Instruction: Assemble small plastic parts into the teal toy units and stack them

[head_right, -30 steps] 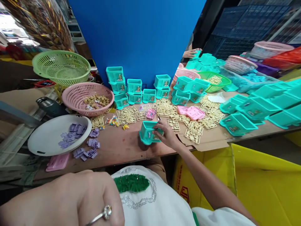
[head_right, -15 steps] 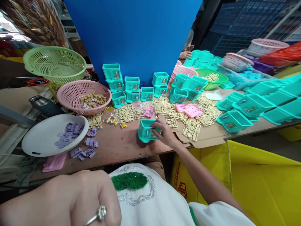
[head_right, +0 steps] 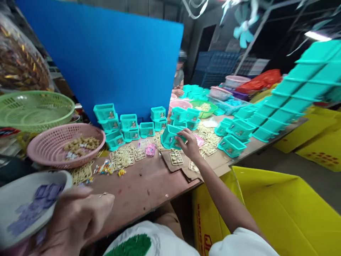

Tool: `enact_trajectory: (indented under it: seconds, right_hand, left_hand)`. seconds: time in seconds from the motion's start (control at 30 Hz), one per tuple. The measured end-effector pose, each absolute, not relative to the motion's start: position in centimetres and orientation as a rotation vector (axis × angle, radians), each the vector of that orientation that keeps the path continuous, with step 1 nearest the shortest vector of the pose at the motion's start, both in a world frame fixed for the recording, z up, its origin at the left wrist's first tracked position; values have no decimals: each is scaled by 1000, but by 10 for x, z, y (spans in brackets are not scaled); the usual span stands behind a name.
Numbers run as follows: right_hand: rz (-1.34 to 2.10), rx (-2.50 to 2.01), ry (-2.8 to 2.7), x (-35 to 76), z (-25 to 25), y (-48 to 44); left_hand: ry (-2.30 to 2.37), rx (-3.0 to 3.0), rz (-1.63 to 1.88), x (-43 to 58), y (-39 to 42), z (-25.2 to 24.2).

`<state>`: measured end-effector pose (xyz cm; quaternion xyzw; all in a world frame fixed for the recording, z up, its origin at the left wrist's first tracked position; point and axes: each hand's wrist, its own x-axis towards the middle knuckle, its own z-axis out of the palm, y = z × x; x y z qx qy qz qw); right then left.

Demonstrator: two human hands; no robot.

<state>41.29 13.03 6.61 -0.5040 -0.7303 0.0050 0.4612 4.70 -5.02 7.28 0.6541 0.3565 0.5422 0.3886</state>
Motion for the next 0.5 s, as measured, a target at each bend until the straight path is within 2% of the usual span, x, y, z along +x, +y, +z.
enact_trajectory:
  seconds: [0.1,0.33,0.5]
  right_hand:
    - [-127,-1270,-1660,441,73,178]
    - [-205,-1180,-1590,454,68,265]
    - [-184,-1073,-1727,430,75,301]
  left_hand:
    - [871,1560,1323,62,-27,51]
    - [1309,1541,1217,74,-13,-30]
    - [1417,1621,1222,78,-5,-52]
